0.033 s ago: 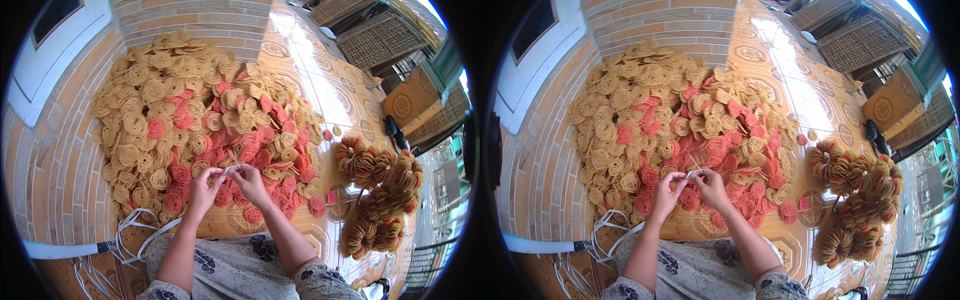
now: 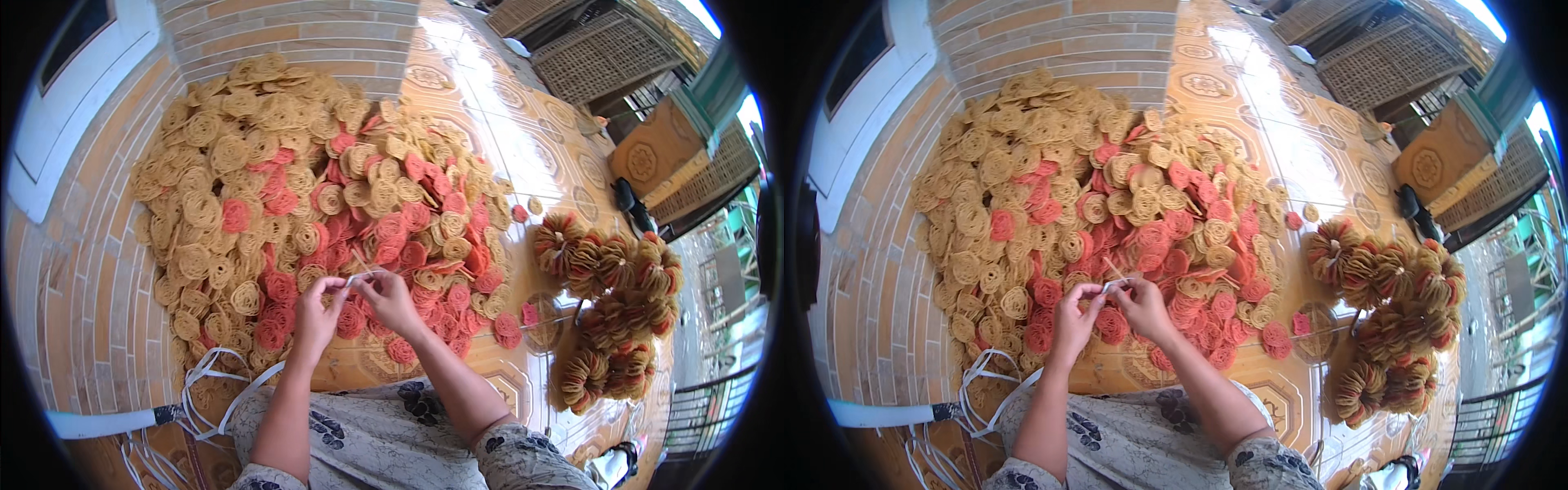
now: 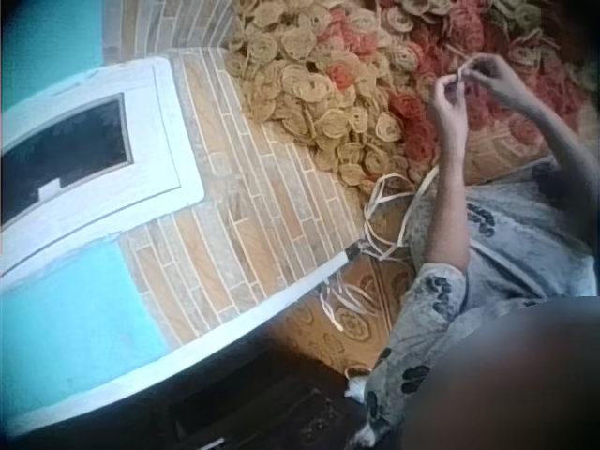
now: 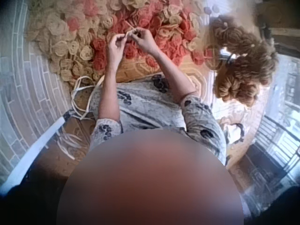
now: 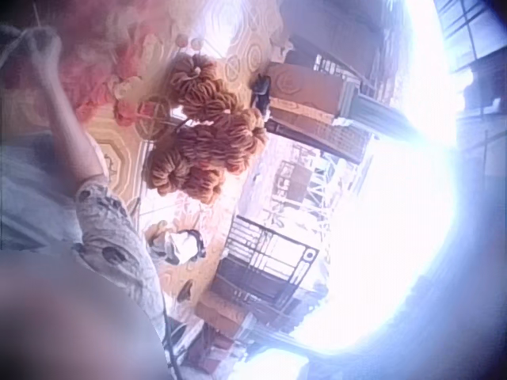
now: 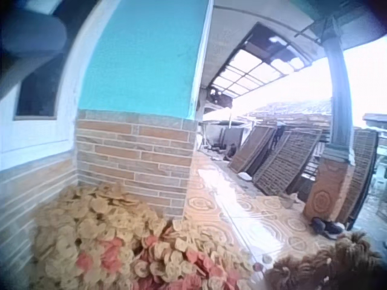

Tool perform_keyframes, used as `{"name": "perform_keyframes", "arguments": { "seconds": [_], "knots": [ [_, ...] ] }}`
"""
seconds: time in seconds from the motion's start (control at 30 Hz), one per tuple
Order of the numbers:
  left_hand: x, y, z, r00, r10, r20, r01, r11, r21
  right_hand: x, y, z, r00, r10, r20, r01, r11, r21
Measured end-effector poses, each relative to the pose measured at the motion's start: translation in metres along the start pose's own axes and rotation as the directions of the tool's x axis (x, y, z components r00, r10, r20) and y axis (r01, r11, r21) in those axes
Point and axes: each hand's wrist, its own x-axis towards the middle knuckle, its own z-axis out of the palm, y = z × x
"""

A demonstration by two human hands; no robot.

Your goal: The person sits on a tiled floor and threads yellow and red coiled spirals onto a white string. They pick spirals from a large pile, slide them onto the string one by one, and occasionally adjust the growing strand. The finished strand is held in the hands as more spirals are added.

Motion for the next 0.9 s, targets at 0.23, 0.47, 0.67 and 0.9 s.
{"name": "perform_keyframes", "arguments": {
  "seconds": [0.23,0.47,0.67,0.9],
  "knots": [
    [-0.001,-0.002,0.000,0.995,-0.096,0.015,0.096,0.995,0.002,-0.006,0.003,0.008,0.976,-0.200,-0.086,0.173,0.953,-0.249],
    [-0.001,-0.004,0.001,0.991,-0.130,0.017,0.131,0.990,-0.048,-0.002,0.007,0.006,0.954,-0.297,-0.044,0.273,0.921,-0.278],
    [-0.004,0.004,0.008,0.993,0.089,-0.082,-0.072,0.979,0.188,-0.004,0.007,0.010,0.961,-0.264,-0.078,0.232,0.929,-0.290],
    [-0.006,0.009,0.012,0.966,0.252,-0.066,-0.214,0.913,0.348,-0.009,0.003,0.016,0.984,-0.161,-0.072,0.141,0.963,-0.231]
  ]
}}
